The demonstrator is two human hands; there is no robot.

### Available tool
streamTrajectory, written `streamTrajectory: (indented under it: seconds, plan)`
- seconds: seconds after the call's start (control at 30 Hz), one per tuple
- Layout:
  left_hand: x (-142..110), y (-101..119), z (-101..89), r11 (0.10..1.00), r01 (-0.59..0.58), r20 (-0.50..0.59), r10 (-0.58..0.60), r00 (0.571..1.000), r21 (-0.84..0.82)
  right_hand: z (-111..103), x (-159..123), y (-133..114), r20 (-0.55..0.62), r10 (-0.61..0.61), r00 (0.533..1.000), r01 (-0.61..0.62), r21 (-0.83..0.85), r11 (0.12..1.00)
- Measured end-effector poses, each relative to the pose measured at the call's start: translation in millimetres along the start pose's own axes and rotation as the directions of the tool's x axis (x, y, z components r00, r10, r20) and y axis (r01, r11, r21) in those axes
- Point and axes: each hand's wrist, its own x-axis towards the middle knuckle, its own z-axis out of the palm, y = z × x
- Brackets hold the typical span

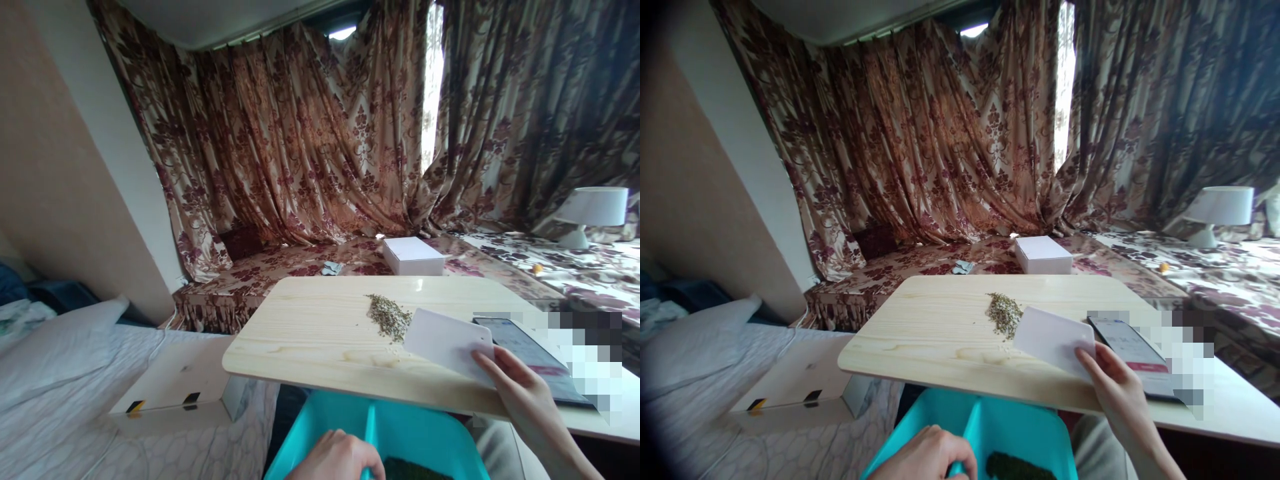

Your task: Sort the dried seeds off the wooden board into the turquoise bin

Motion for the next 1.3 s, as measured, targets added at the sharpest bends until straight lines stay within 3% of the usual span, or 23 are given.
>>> streamTrajectory:
  seconds: [0.3, 0.67, 0.93, 1.13, 1.3]
  plan:
    - [4.3, -3.1, 8.5, 0.999, -0.032, -0.014, 0.032, 0.999, -0.021, 4.2, -5.4, 3.6, -0.071, -0.105, 0.992, 0.103, -0.026, 0.994]
    - [4.4, -3.7, 7.8, 0.999, -0.028, -0.013, 0.027, 1.000, -0.037, -1.3, 9.4, 30.5, -0.110, -0.112, 0.988, 0.104, -0.077, 0.992]
    - [5.6, -2.5, 4.5, 0.999, 0.032, 0.019, -0.032, 0.999, 0.008, 1.3, 3.6, 19.1, -0.129, -0.093, 0.987, 0.084, -0.072, 0.994]
    - [18.4, 13.7, 2.3, 0.988, 0.006, 0.020, -0.010, 1.000, 0.157, 0.9, 4.1, 17.8, -0.135, -0.114, 0.984, 0.104, -0.083, 0.991]
    - [31.7, 39.7, 4.2, 0.973, 0.027, 0.061, -0.042, 0.997, 0.230, -17.7, 6.3, 31.6, -0.149, -0.165, 0.975, 0.141, -0.160, 0.977]
